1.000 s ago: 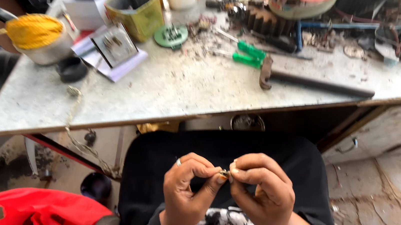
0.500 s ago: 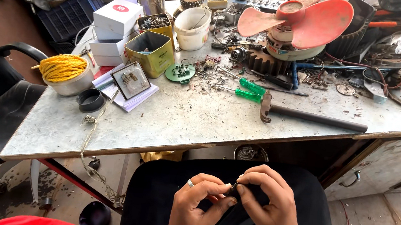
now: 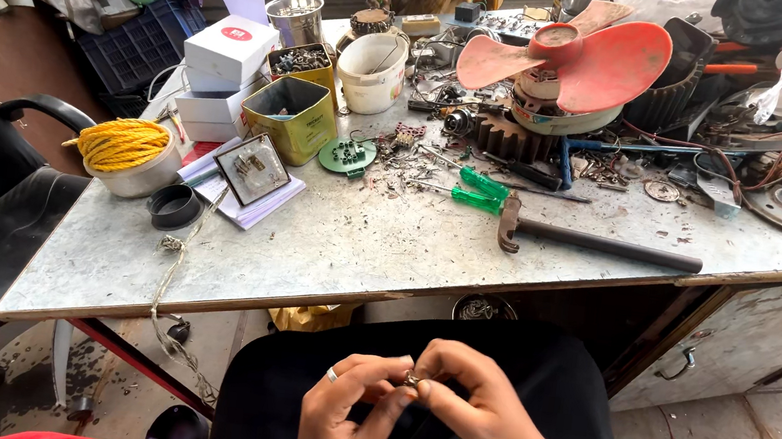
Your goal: The person disassembles a small electronic component using a screwdriver and a hammer on a cluttered workbench, removing and handling various internal parts.
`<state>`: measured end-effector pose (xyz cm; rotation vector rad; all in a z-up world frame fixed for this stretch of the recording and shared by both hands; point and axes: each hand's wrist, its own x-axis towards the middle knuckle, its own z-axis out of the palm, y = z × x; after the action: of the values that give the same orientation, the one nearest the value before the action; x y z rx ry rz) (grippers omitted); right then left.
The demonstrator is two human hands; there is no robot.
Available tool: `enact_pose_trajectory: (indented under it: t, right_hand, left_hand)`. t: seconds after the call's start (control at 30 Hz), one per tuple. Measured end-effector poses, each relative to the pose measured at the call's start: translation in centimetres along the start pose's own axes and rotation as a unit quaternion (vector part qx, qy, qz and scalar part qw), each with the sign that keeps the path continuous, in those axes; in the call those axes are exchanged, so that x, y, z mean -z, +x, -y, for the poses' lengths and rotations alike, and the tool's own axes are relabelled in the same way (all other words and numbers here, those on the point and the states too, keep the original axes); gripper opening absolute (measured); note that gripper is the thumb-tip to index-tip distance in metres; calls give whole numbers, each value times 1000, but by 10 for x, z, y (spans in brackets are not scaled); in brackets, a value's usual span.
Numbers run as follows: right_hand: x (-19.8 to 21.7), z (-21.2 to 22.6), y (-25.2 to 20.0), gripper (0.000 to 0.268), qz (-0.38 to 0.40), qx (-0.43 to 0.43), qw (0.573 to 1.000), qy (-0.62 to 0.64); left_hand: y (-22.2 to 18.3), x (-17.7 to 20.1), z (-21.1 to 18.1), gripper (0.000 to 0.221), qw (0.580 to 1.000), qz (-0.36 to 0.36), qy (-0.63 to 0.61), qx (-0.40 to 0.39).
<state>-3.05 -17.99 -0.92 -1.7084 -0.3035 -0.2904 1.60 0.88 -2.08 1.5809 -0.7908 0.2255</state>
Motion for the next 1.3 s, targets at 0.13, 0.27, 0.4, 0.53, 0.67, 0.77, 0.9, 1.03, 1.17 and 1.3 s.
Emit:
enact_pose_trajectory:
  t: [0.13, 0.27, 0.4, 0.53, 0.67, 0.77, 0.9, 1.03, 1.17, 1.3]
  right_hand:
    - [-7, -4, 5, 13, 40, -52, 998, 16]
    - [-10, -1, 10, 11, 50, -33, 998, -3]
    - [-2, 8, 17, 13, 56, -36, 998, -8]
    - [35, 13, 22, 19, -52, 16, 965, -256]
    - [94, -5, 35, 26, -196, 24, 895, -400]
    - [132, -32, 44, 28, -250, 35, 823, -509]
    - [169, -60, 53, 37, -250, 22, 792, -557]
    - [179, -78, 61, 45, -190, 5, 798, -572]
    - [179, -84, 75, 45, -147, -3, 800, -582]
    - [170, -79, 83, 38, -139, -14, 784, -604]
  left_hand:
    - [-2, 5, 0, 19, 1000, -6, -12, -1]
    - [-1, 11, -1, 18, 1000, 2, -10, 9]
    - [4, 17, -5, 28, 996, 38, -24, 72]
    - [26, 27, -5, 21, 996, 44, -46, 63]
    - [68, 37, 14, 21, 995, 42, 89, 35]
    - [104, 33, 42, 19, 990, 29, 134, 24]
    - [141, 19, 77, 16, 988, 16, 154, -12]
    - [150, 6, 106, 14, 979, 5, 205, -16]
    - [147, 3, 121, 9, 974, -8, 225, -26]
    - [141, 3, 123, 9, 972, -32, 229, -48]
